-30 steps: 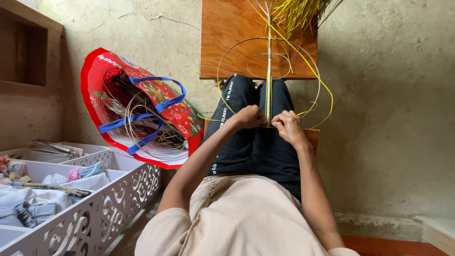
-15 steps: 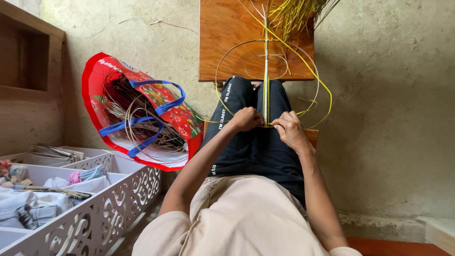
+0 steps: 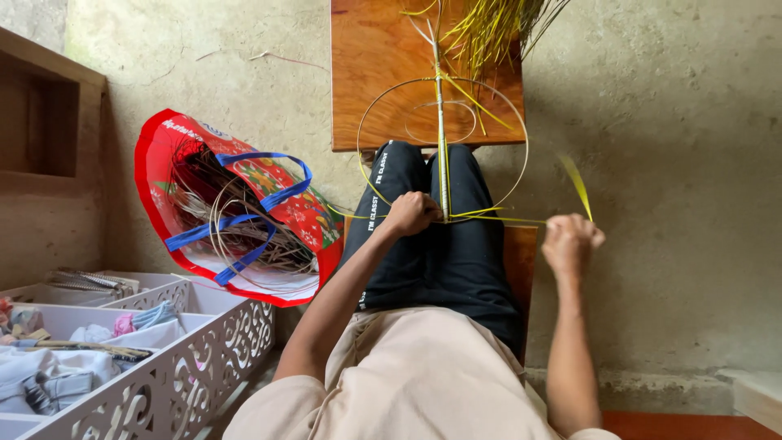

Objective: Weaving thin yellow strips around a circular frame to create a base

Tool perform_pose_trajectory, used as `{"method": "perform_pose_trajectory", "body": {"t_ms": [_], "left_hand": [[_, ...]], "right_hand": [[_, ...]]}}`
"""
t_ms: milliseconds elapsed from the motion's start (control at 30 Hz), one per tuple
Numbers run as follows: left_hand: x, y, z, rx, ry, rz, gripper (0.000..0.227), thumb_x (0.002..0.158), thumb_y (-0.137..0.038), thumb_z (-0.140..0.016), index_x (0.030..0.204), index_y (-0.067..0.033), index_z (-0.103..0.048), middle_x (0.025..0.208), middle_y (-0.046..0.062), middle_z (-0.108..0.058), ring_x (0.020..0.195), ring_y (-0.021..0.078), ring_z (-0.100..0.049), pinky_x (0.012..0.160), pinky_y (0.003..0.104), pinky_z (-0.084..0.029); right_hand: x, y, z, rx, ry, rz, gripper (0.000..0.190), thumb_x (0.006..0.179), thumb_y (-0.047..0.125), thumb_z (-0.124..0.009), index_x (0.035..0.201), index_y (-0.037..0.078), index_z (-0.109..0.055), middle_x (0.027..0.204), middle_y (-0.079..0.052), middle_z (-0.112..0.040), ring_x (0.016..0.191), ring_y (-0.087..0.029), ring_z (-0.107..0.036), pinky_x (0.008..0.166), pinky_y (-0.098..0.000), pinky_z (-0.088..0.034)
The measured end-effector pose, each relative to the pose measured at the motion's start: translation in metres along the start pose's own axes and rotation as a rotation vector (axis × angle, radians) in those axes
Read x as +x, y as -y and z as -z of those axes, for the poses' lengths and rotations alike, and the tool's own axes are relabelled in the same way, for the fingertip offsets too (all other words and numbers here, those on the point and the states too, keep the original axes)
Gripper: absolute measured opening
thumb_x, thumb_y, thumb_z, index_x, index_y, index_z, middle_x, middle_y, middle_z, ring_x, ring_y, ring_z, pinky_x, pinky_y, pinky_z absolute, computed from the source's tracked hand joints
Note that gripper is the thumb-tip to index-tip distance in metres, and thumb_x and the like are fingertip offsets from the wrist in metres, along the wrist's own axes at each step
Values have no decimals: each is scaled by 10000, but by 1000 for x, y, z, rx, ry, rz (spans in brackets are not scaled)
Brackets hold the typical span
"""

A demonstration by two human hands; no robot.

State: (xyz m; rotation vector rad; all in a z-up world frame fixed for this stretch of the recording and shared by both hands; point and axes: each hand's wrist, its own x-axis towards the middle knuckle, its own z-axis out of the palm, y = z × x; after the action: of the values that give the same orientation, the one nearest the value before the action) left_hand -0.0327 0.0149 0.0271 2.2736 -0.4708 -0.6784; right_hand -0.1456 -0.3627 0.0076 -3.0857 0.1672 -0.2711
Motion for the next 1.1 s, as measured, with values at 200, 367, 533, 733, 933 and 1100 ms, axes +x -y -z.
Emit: {"method": "perform_pose_trajectory", "body": {"t_ms": [200,367,533,733,933,1100], "left_hand": [[0,14,-15,81,-134,-102,229,826,-319,-599,846,-236,-812,1004,-10,-786,921,319,-724,717,502,-543],[-5,6,-2,237,-94,-151,206,882,-385,-621,830,-271,-784,913,-18,-756,931,274,-718,837,476,-464],[-23,-9,18,221,-109,-153,216,866,-438,-713,841,-239,-791,876,22,-764,951,286,-721,903,466,-462],[-39,-10,27,160,-302,-142,488,832,-534,-749,1169,-181,-741,1029,58,-681,1039,253,-625,1010,416,-398],[-41,-11,34,-15,-348,-94,358,918,-427,-714,1204,-213,-707,1029,31,-644,1037,244,-624,1004,409,-435],[-33,-20,42,-90,-410,-155,281,949,-349,-695,1170,-177,-710,1029,41,-651,976,250,-641,907,386,-477]], "right_hand": [[-39,-106,-10,-189,-165,-305,116,853,131,-772,854,238,-727,1115,-5,-601,1103,-344,-496,913,-488,-314],[37,-36,13,103,-77,-100,420,919,294,-803,1288,110,-724,1403,-159,-547,1251,-397,-507,981,-544,-363],[152,82,25,517,-285,198,208,972,129,-782,1172,98,-734,1185,-69,-627,1183,-274,-620,1023,-404,-382],[263,171,21,799,-293,194,63,996,102,-752,1046,84,-786,952,-70,-682,857,-268,-712,708,-333,-578],[351,187,-52,969,-282,74,132,929,103,-769,1048,68,-816,838,-103,-728,691,-178,-731,617,-312,-592],[371,211,-63,1076,-57,-107,440,951,22,-637,1383,-48,-605,814,-126,-709,615,-122,-674,591,-271,-578]]}}
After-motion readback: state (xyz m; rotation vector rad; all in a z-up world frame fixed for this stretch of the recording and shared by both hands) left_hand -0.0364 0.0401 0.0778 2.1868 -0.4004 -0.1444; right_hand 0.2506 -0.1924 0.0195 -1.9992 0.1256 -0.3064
